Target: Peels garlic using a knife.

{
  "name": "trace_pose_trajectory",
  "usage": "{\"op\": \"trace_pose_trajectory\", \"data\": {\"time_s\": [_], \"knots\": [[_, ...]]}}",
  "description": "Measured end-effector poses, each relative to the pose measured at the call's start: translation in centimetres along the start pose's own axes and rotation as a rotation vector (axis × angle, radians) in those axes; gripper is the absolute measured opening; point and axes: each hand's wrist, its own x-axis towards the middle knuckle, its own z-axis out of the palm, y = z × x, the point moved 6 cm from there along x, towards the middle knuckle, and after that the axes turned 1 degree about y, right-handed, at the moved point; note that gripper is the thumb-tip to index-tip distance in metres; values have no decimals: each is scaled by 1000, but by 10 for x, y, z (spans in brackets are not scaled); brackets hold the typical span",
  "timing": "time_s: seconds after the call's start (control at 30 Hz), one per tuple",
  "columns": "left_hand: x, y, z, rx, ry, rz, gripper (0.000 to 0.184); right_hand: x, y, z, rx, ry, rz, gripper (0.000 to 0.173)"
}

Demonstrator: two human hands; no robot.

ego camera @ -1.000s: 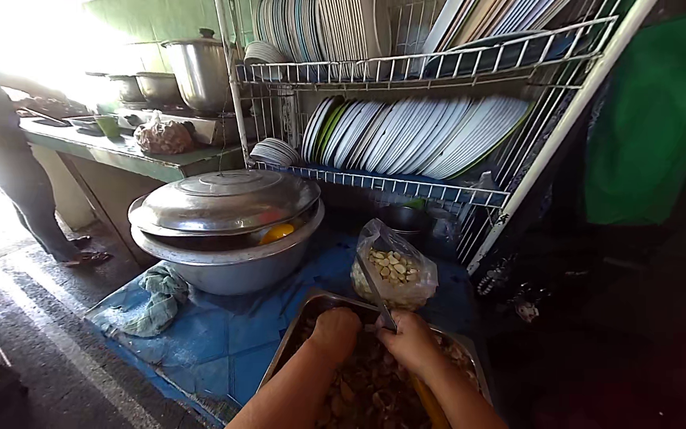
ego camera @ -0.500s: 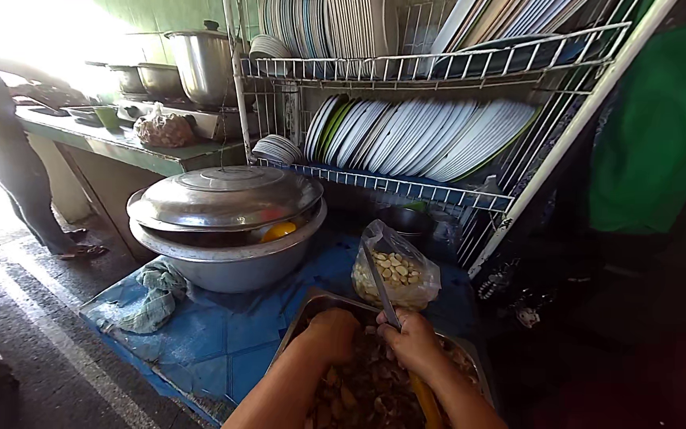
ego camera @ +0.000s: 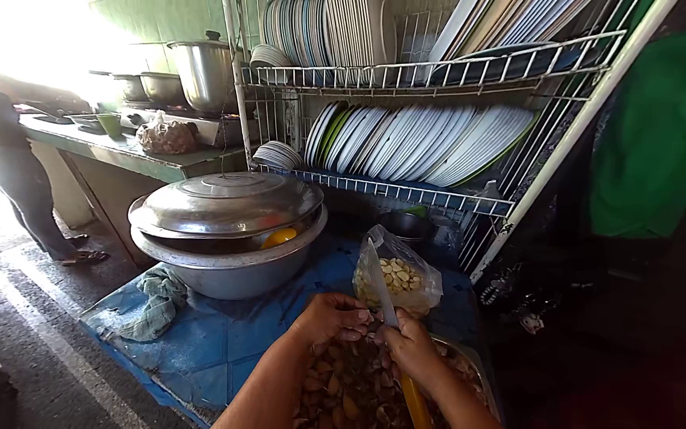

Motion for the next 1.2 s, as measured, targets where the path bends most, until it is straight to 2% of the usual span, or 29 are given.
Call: {"op": "trace_pose_trajectory", "data": {"time_s": [0.2, 0.5, 0.83, 1.0, 1.1, 1.2], "knots": [[7, -9, -6, 37, 119, -24, 13, -3, -7, 4, 29, -24, -186, 27], [7, -7, 0, 210, 38, 38, 12, -3, -7, 11, -111, -73, -162, 26], [5, -2, 0, 313, 71, 74, 14, -4, -10, 16, -256, -81, -147, 29], [2, 2, 4, 351, 56, 145, 9, -8, -16, 20, -405, -72, -83, 31], [2, 1, 6, 344, 43, 155, 7, -8, -15, 20, -364, -83, -81, 29], [5, -4, 2, 203, 27, 61, 7, -8, -12, 18, -217, -87, -120, 27]]}}
